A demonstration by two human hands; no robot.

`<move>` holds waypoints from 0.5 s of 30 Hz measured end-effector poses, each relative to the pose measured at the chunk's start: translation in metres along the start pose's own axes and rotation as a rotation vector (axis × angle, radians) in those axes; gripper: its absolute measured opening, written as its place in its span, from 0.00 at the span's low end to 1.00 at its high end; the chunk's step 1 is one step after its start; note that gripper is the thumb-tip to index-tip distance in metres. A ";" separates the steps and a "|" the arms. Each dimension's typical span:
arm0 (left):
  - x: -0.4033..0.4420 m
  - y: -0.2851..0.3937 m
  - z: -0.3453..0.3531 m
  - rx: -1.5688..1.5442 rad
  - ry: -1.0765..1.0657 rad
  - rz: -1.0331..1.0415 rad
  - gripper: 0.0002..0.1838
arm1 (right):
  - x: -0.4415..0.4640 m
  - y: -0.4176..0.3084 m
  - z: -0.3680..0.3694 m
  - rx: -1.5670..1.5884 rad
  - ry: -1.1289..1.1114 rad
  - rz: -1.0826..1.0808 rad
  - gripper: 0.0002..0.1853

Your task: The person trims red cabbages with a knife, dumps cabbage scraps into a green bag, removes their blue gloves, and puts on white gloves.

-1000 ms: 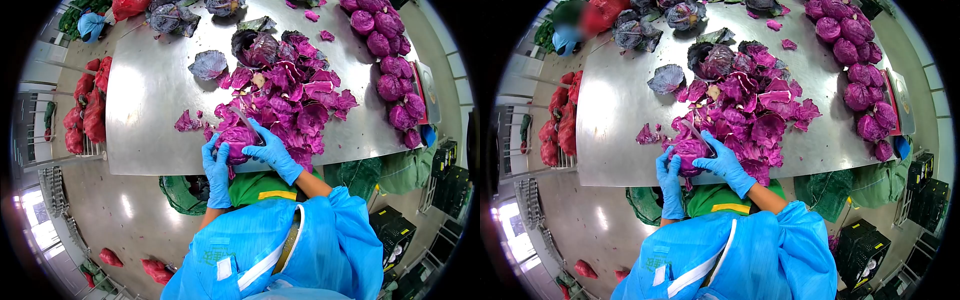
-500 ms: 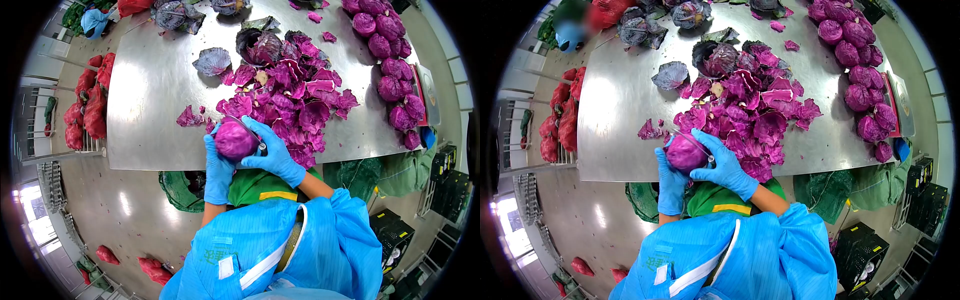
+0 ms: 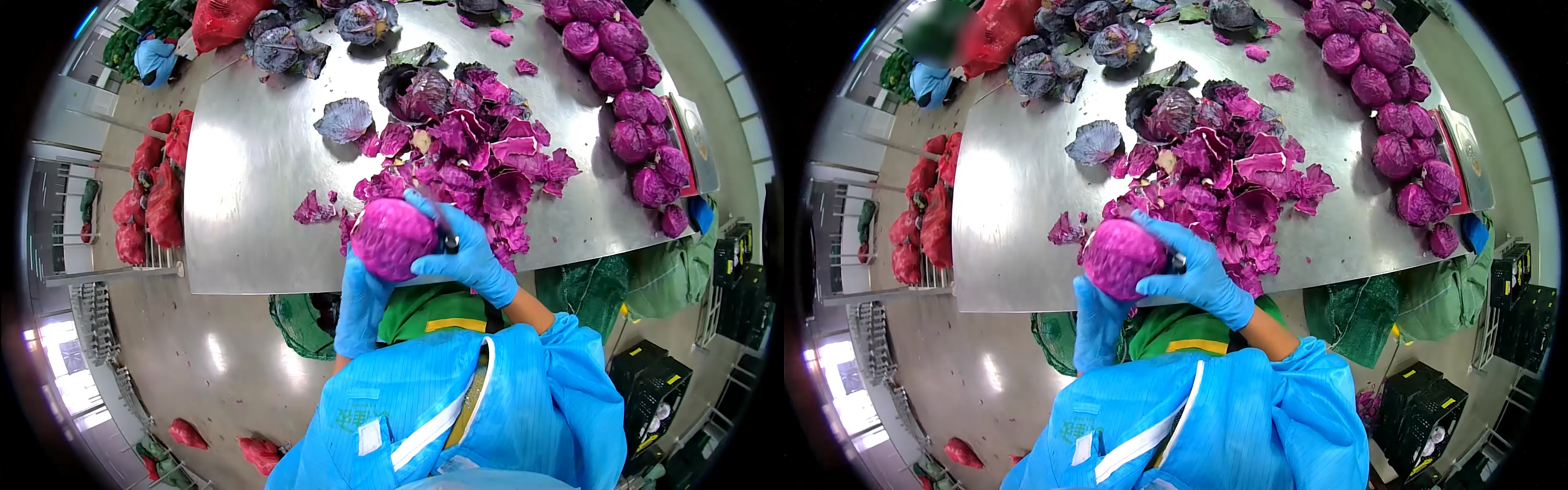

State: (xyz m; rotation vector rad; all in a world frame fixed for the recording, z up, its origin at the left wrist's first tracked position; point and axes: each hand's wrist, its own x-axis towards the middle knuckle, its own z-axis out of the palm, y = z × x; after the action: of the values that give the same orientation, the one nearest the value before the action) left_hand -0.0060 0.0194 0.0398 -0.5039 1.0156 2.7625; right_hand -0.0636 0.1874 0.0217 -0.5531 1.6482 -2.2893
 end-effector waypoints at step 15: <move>0.011 -0.003 -0.013 0.086 -0.144 0.155 0.68 | 0.004 -0.028 -0.001 -0.439 -0.011 -0.153 0.37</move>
State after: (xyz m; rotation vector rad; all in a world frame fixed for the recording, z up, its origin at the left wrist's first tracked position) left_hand -0.0119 0.0137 0.0251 -0.2193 1.1785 2.8224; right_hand -0.0676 0.1954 0.0481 -0.8068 2.1860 -2.0126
